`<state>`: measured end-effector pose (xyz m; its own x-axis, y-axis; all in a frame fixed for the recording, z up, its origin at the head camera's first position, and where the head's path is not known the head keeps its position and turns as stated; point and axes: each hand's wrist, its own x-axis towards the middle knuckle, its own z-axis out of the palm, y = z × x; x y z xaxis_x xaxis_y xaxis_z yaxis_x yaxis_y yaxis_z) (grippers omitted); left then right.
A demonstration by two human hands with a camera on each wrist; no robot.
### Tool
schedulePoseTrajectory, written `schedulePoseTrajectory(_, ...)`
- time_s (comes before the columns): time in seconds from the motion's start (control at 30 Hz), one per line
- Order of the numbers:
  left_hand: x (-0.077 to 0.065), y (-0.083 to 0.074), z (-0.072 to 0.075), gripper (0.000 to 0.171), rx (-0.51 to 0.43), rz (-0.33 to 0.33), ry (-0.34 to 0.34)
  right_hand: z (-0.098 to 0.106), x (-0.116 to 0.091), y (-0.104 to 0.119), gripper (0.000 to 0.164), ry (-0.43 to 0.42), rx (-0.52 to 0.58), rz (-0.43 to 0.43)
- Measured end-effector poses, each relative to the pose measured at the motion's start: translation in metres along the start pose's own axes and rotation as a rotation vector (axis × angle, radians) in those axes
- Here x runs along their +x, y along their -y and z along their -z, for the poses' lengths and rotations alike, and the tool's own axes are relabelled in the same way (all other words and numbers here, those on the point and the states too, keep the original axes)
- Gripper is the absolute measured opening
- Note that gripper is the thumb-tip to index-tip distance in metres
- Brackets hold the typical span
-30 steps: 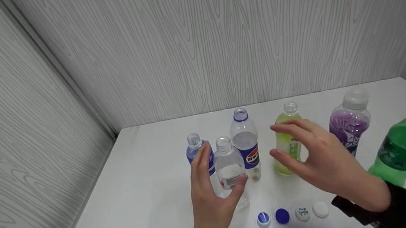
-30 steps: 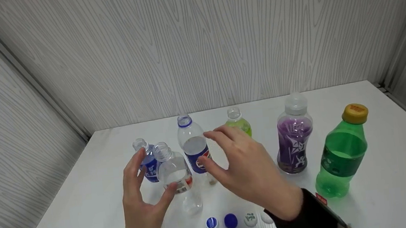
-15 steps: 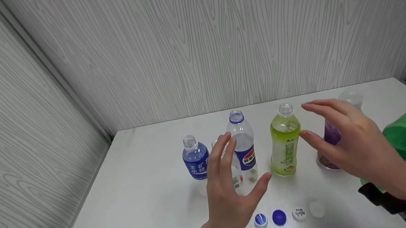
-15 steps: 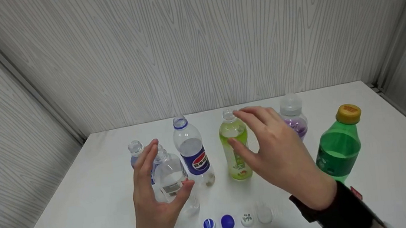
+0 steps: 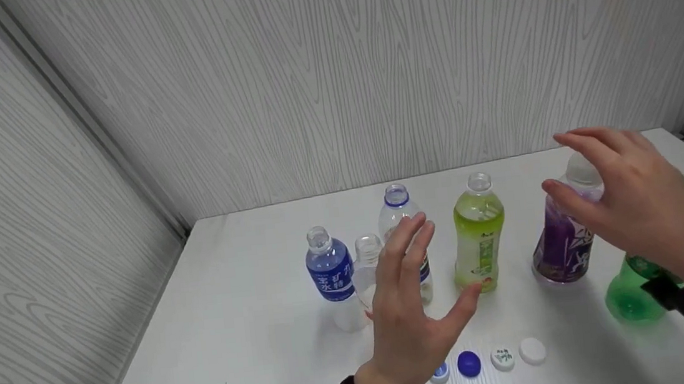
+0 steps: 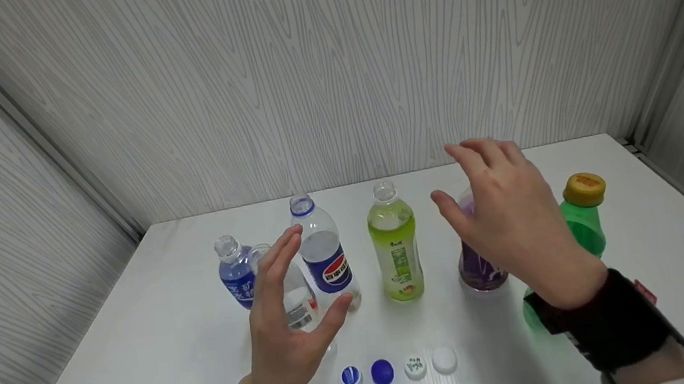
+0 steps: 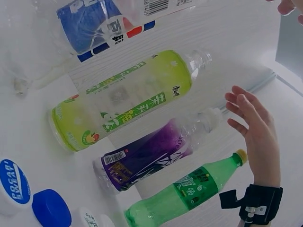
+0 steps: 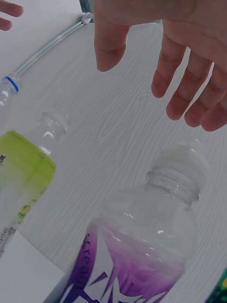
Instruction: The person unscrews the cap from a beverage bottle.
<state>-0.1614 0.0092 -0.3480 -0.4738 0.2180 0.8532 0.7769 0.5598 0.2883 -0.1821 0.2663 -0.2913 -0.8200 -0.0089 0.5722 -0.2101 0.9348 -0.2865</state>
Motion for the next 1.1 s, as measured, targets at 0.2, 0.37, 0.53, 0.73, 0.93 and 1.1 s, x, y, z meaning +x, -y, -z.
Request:
schedulePoseTrajectory(0.2, -0.004, -0.002, -0.015, 0.073, -0.003, 0.017, 0.091, -0.003, 0.006, -0.011, 0.064, 0.094, -0.076, -0.04)
schedulePoseTrajectory(0.37, -0.008, -0.004, -0.031, 0.07, -0.038, 0.047, 0.18, -0.009, 0.008, -0.016, 0.066, 0.214, -0.089, -0.094)
schedulePoseTrajectory(0.53, -0.013, -0.005, -0.042, 0.069, -0.076, 0.06, 0.23, -0.012, 0.007, -0.017, 0.061, 0.218, -0.103, -0.079)
schedulePoseTrajectory(0.73, -0.016, -0.004, -0.047, 0.068, -0.084, 0.063, 0.257, -0.008, 0.004, -0.013, 0.055, 0.143, -0.114, -0.018)
schedulePoseTrajectory(0.93, -0.019, -0.003, -0.049, 0.068, -0.069, 0.084, 0.312, -0.002, -0.001, -0.005, 0.055, 0.12, -0.112, -0.017)
schedulePoseTrajectory(1.1, -0.023, -0.003, -0.051, 0.071, -0.082, 0.102, 0.349, 0.006, -0.01, 0.004, 0.056, 0.068, -0.088, -0.023)
